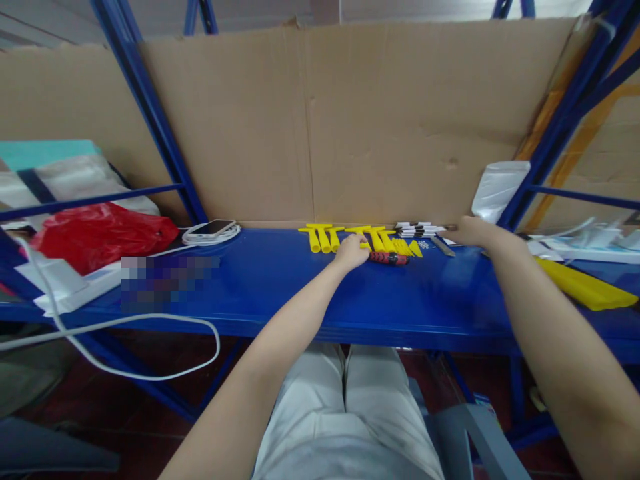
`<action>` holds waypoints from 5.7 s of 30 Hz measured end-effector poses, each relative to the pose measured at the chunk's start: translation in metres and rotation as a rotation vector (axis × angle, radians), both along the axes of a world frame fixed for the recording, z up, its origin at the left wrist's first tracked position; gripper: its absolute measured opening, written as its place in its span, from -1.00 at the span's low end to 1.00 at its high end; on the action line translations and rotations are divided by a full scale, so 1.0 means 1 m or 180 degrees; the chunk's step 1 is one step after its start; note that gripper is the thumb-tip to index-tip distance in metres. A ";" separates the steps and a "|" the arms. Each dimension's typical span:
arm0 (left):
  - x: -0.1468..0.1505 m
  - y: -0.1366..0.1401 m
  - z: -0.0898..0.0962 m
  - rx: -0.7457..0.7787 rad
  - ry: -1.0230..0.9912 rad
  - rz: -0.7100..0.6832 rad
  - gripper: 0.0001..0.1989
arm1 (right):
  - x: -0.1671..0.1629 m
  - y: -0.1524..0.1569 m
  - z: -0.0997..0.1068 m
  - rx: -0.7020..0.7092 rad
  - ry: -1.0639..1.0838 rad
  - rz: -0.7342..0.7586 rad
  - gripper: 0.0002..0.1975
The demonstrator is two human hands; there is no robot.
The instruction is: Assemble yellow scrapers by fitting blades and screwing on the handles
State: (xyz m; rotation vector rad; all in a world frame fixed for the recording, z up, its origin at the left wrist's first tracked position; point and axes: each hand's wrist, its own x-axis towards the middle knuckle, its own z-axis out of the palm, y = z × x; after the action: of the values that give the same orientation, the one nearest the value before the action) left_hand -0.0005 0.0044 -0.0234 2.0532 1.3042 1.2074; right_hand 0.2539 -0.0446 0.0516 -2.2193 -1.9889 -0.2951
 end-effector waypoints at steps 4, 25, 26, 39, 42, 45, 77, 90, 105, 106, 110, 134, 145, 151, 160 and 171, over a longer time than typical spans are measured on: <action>-0.002 -0.001 -0.002 0.0291 0.0613 0.0026 -0.84 | -0.054 0.014 -0.006 -0.0278 0.0117 0.0569 -0.61; -0.004 -0.009 0.003 -0.0135 0.2202 0.0046 -0.65 | -0.082 0.020 -0.062 -0.0015 0.0328 0.2018 -0.72; -0.003 -0.010 0.003 -0.0159 0.2239 0.0042 -0.65 | -0.081 0.021 -0.063 0.0014 0.0290 0.2037 -0.72; -0.002 -0.011 0.001 0.0079 0.1462 0.0315 -0.52 | -0.071 0.024 -0.062 0.0299 0.0259 0.1809 -0.78; -0.001 -0.005 0.001 0.0129 0.0992 0.0366 -0.56 | -0.073 0.025 -0.063 0.0489 0.0417 0.1867 -0.77; -0.003 0.003 0.002 0.0060 0.0454 0.0548 -0.63 | -0.075 0.025 -0.063 0.0550 0.0536 0.1870 -0.78; -0.007 -0.007 0.018 0.0990 -0.0452 0.0155 -0.69 | -0.069 0.031 -0.069 0.0969 0.1331 0.1341 -0.35; -0.001 -0.025 0.018 0.1017 -0.0032 -0.0406 -0.77 | -0.061 0.040 -0.072 0.1240 0.1522 0.0964 -0.18; -0.001 -0.027 0.014 0.0379 0.1217 0.0223 -0.63 | -0.079 0.028 -0.071 0.0893 0.0945 0.1261 -0.29; -0.001 -0.027 0.014 0.0375 0.1234 0.0245 -0.65 | -0.080 0.028 -0.072 0.0881 0.0898 0.1348 -0.29; -0.002 -0.026 0.014 0.0408 0.1289 0.0350 -0.70 | -0.090 0.022 -0.072 0.0669 0.0710 0.1654 -0.33; -0.007 -0.017 0.014 0.0473 0.1169 0.0671 -0.68 | -0.098 0.018 -0.068 0.0624 0.0781 0.1759 -0.26; -0.007 -0.018 0.015 0.0576 0.1367 0.0744 -0.71 | -0.103 0.016 -0.072 0.0494 0.0605 0.1880 -0.30; -0.009 -0.018 0.017 0.0552 0.1336 0.0686 -0.74 | -0.109 0.011 -0.071 0.0392 0.0599 0.1860 -0.32; -0.007 -0.019 0.017 0.0308 0.1289 0.0809 -0.75 | -0.102 0.014 -0.068 0.0439 0.0749 0.1915 -0.32; -0.005 -0.019 0.018 0.0204 0.1343 0.0829 -0.76 | -0.025 0.029 -0.055 0.1004 0.0653 0.0336 -0.53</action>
State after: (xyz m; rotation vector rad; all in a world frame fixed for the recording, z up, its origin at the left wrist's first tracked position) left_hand -0.0060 -0.0150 -0.0051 2.3251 1.7924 0.9536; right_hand 0.2290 -0.0157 -0.0034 -1.8655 -1.8025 -0.3276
